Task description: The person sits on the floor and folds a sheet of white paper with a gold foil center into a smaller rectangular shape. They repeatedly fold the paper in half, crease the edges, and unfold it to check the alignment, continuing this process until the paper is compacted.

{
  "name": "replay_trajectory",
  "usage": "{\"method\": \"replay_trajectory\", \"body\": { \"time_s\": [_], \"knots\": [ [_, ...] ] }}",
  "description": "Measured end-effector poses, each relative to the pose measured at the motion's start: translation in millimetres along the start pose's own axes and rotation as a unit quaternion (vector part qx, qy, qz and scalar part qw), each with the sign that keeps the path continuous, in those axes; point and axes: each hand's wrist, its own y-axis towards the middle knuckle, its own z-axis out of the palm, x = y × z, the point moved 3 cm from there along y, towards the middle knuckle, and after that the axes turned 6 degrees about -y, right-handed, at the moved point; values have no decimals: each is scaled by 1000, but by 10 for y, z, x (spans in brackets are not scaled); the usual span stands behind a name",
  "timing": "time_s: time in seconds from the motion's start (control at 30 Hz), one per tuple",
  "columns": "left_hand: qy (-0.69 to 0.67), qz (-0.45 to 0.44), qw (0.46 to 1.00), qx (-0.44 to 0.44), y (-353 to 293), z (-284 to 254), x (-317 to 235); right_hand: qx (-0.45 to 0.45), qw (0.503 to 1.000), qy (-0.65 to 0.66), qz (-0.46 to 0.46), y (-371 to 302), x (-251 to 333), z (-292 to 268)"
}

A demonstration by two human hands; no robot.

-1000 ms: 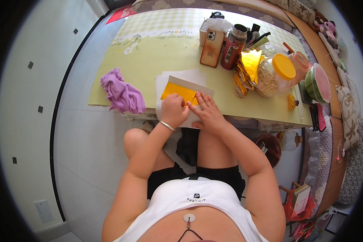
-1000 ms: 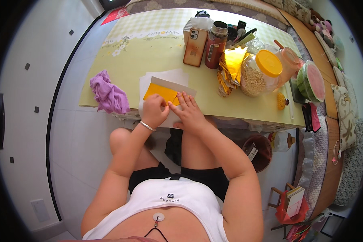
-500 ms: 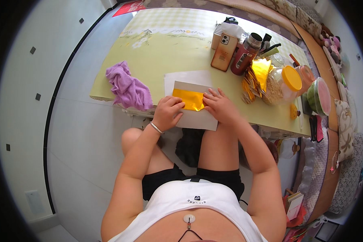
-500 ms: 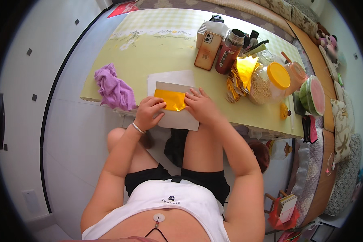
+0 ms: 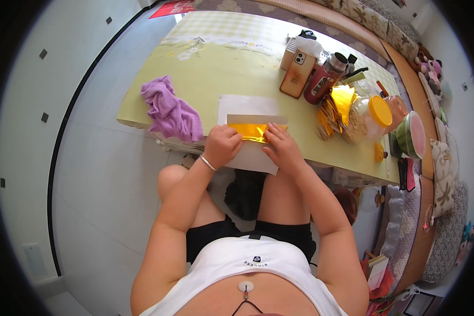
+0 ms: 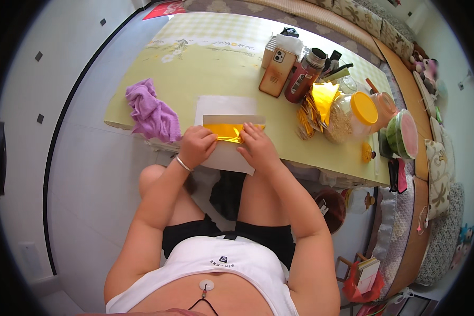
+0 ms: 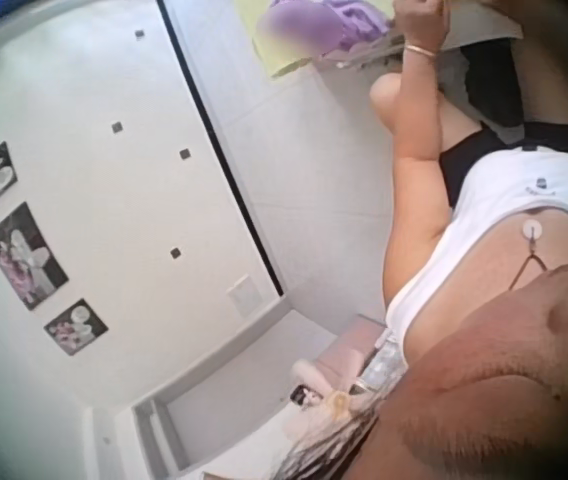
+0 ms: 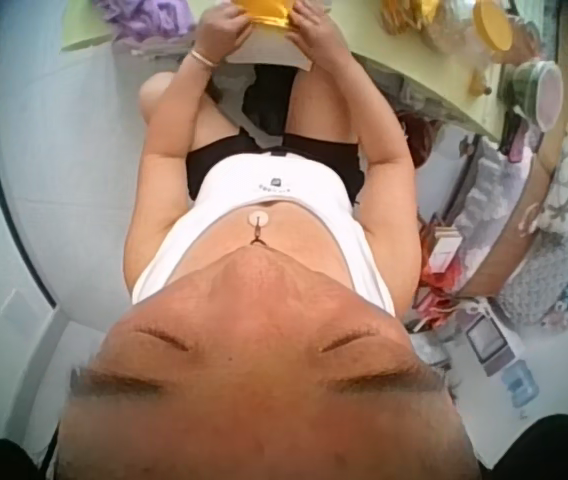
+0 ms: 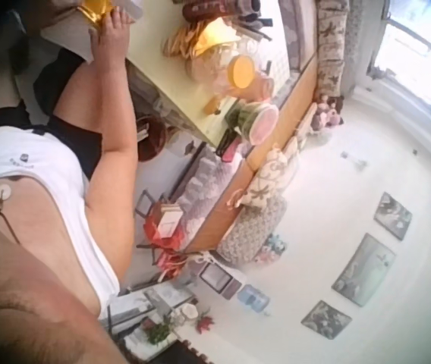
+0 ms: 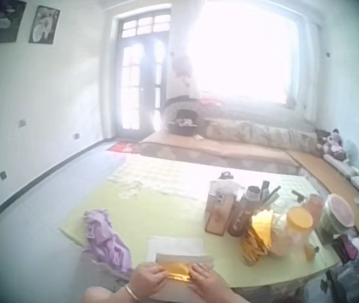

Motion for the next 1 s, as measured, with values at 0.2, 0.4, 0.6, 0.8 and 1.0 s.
{"method": "replay_trajectory", "body": {
  "time_s": [0.2,0.4,0.6,0.8,1.0],
  "knots": [
    [-88,-53,994,-25,9,115,-114,-55,994,73,52,159,248,62],
    [-192,-163,968,8,-53,-18,265,-118,989,43,72,88,315,150],
    [-126,-215,968,-19,-34,81,310,-154,982,42,104,127,310,213],
    [-85,-229,969,-28,5,138,268,-175,978,14,115,173,374,218],
    [-68,-237,969,-13,14,155,261,-157,975,-13,155,181,391,240]
  ]
}}
